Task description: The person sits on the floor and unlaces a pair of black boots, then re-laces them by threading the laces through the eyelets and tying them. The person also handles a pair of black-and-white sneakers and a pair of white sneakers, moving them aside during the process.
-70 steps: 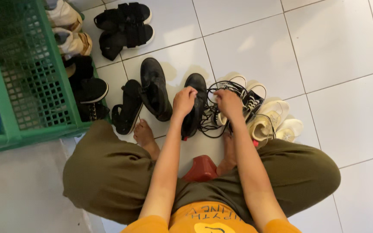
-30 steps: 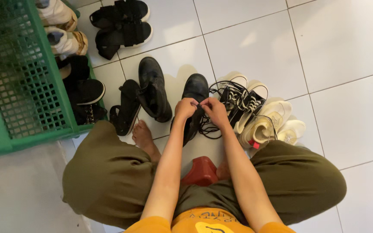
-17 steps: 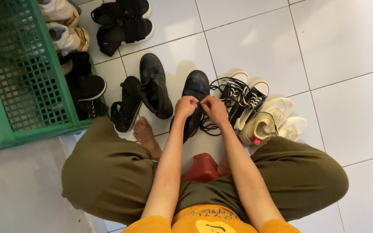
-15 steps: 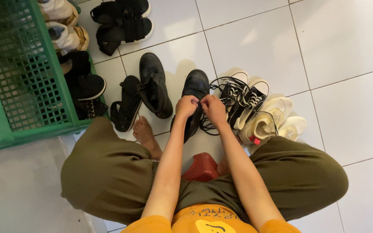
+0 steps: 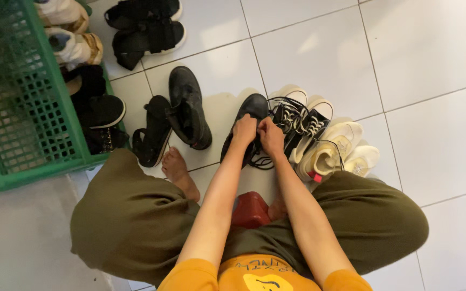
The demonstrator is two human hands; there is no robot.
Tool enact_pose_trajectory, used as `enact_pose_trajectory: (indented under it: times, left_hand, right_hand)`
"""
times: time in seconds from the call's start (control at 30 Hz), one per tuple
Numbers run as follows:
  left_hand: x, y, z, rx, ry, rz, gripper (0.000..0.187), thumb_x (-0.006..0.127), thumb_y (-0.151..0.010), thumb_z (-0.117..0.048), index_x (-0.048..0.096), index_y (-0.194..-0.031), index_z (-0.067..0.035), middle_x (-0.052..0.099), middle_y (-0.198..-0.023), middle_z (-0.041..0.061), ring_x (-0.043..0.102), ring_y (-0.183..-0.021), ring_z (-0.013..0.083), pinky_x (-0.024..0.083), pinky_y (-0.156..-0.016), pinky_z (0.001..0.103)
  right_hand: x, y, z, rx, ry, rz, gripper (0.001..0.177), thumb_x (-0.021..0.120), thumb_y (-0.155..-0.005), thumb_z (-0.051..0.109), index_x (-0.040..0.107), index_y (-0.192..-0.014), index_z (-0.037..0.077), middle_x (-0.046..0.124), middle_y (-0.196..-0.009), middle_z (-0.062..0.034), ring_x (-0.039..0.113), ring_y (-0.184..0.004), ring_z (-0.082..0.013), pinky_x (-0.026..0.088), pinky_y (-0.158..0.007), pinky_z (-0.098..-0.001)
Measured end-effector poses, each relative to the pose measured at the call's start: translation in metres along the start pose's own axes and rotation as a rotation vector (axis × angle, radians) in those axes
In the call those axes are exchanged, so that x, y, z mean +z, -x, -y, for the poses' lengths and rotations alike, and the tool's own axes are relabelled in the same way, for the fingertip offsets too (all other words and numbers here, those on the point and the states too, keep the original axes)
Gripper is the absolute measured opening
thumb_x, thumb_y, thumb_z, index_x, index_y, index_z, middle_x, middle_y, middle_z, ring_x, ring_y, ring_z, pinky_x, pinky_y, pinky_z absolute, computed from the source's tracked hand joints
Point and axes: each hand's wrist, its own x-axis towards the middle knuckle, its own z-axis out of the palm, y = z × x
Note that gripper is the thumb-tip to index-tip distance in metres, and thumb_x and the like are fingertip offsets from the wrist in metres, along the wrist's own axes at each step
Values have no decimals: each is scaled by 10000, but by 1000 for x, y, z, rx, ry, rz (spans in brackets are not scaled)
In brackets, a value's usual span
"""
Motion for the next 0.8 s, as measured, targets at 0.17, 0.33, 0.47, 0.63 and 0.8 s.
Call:
enact_pose_trajectory:
  times: [0.17,0.33,0.47,0.63,0.8]
  left_hand:
    - [-6,-3,2,2,11,81,180,716,-831,-90,692,-1006,-55,628,-1164,198,660,-1066,431,547,-875,514]
    - [-25,-1,9,-65,113,-8,299,656,-842,-43,587,-1120,45,588,-1204,283,640,-1035,477,520,-888,539]
    - [-50,4,12,-36,261,-157,254,599,-861,-28,527,-1089,58,627,-1118,309,627,-1040,504,508,-890,542]
    - [-111,7,-2,-131,718,-216,187,523,-1066,-161,484,-1023,17,731,-956,238,725,-902,398,571,-799,458]
    - [-182,26,-25,28,1159,-201,77,454,-1046,-50,458,-1033,25,676,-988,156,751,-927,227,656,-813,345]
  right_hand:
    - [2,-4,-5,-27,-118,62,262,665,-876,36,637,-1129,99,743,-979,-136,735,-937,-317,567,-845,-412]
    - [5,1,14,-217,111,182,638,616,-734,-42,590,-1340,154,576,-1328,-166,608,-1141,-393,525,-939,-448]
    - [2,2,26,-161,188,260,729,606,-758,-4,518,-1455,193,555,-1398,-150,594,-1190,-403,513,-944,-481]
    - [-6,-3,27,-48,387,336,670,668,-794,107,514,-1431,245,609,-1370,-103,609,-1182,-385,497,-939,-508]
    - [-23,-19,45,-193,65,395,730,720,-753,103,514,-1451,152,629,-1306,-193,611,-1185,-351,496,-1015,-447]
